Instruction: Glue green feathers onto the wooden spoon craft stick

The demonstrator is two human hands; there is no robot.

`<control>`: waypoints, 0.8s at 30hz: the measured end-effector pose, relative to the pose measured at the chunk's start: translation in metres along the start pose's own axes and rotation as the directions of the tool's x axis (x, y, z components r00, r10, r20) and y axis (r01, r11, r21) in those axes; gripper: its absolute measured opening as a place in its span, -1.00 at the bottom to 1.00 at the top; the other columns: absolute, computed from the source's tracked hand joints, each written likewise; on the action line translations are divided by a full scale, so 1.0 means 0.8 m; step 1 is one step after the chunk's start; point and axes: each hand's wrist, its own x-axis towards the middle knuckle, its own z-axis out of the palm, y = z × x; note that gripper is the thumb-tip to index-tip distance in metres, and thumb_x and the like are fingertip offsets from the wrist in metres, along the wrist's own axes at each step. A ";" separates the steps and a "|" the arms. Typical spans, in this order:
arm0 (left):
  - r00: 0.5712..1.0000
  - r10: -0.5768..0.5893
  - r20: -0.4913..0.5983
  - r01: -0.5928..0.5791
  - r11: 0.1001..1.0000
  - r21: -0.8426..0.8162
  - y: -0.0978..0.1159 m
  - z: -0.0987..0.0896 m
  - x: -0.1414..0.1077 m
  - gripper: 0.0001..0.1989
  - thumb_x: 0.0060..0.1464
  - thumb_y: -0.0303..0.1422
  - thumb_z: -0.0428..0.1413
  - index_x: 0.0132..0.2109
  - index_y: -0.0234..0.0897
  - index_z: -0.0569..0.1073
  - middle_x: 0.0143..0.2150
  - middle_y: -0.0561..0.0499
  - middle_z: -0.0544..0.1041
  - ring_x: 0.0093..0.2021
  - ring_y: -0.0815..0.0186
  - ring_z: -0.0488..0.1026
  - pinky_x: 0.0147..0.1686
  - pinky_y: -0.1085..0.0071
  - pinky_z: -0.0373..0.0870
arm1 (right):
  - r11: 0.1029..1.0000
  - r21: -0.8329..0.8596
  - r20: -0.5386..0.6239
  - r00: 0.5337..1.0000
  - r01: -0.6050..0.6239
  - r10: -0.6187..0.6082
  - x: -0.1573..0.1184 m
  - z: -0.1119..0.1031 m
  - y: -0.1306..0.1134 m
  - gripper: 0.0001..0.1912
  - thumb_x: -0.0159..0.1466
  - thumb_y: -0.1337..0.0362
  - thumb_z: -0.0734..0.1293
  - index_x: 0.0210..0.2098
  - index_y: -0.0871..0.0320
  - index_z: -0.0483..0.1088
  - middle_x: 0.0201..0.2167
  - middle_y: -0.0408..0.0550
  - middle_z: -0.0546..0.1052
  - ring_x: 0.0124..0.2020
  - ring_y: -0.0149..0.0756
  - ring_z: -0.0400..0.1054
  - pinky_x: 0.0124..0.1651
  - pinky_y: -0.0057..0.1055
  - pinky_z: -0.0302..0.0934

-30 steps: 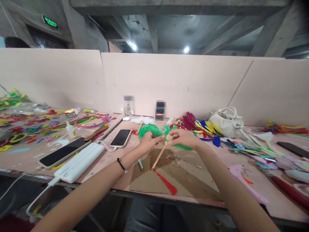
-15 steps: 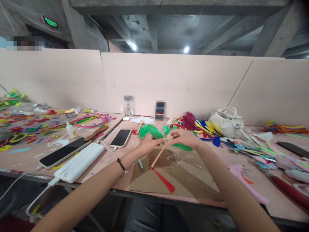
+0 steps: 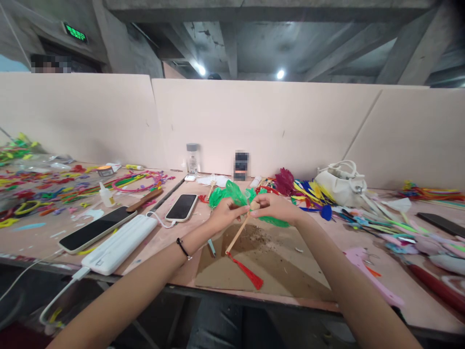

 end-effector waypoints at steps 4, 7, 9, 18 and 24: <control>1.000 0.008 0.014 -0.008 1.000 0.012 0.002 0.000 -0.001 -0.51 0.07 0.06 0.28 -0.49 -0.30 0.50 -0.55 0.04 0.48 -0.51 0.33 0.41 -0.46 0.41 0.31 | 1.000 0.002 -0.019 1.000 0.007 -0.007 0.000 0.001 0.000 -0.65 0.08 0.06 0.51 -0.34 0.16 0.39 -0.38 -0.13 0.48 -0.33 -0.22 0.36 -0.27 -0.36 0.14; 1.000 0.009 0.027 -0.009 0.999 0.031 0.005 -0.002 -0.002 -0.51 0.07 0.06 0.27 -0.51 -0.30 0.49 -0.56 0.04 0.47 -0.52 0.33 0.40 -0.47 0.41 0.27 | 1.000 0.011 -0.018 1.000 0.011 -0.010 0.000 0.002 0.000 -0.68 0.07 0.09 0.51 -0.38 0.15 0.37 -0.41 -0.15 0.46 -0.34 -0.24 0.35 -0.29 -0.37 0.12; 0.999 0.005 0.033 -0.007 0.999 0.045 0.006 -0.002 -0.003 -0.50 0.05 0.07 0.27 -0.51 -0.29 0.48 -0.56 0.03 0.47 -0.52 0.33 0.40 -0.47 0.41 0.26 | 1.000 0.021 -0.009 1.000 0.013 -0.013 0.001 0.004 0.000 -0.68 0.07 0.10 0.51 -0.38 0.14 0.36 -0.42 -0.17 0.44 -0.36 -0.25 0.33 -0.31 -0.38 0.11; 0.982 -0.013 0.191 -0.025 0.980 0.198 0.029 -0.025 0.003 -0.54 0.10 0.05 0.24 -0.46 -0.27 0.57 -0.53 0.00 0.52 -0.51 0.28 0.44 -0.46 0.38 0.29 | 0.998 0.058 0.019 1.000 -0.024 0.023 -0.002 0.008 -0.010 -0.69 0.07 0.08 0.50 -0.41 0.14 0.39 -0.47 -0.21 0.38 -0.39 -0.27 0.27 -0.33 -0.41 0.06; 0.966 -0.095 0.242 -0.043 0.860 0.509 0.048 -0.146 0.037 -0.65 0.06 -0.03 0.23 -0.42 -0.23 0.60 -0.43 0.01 0.57 -0.34 0.23 0.47 -0.31 0.39 0.27 | 0.993 0.060 0.043 0.994 -0.101 0.099 -0.016 0.018 -0.023 -0.71 0.10 0.15 0.49 -0.51 0.13 0.33 -0.53 -0.24 0.29 -0.46 -0.34 0.17 -0.37 -0.42 -0.03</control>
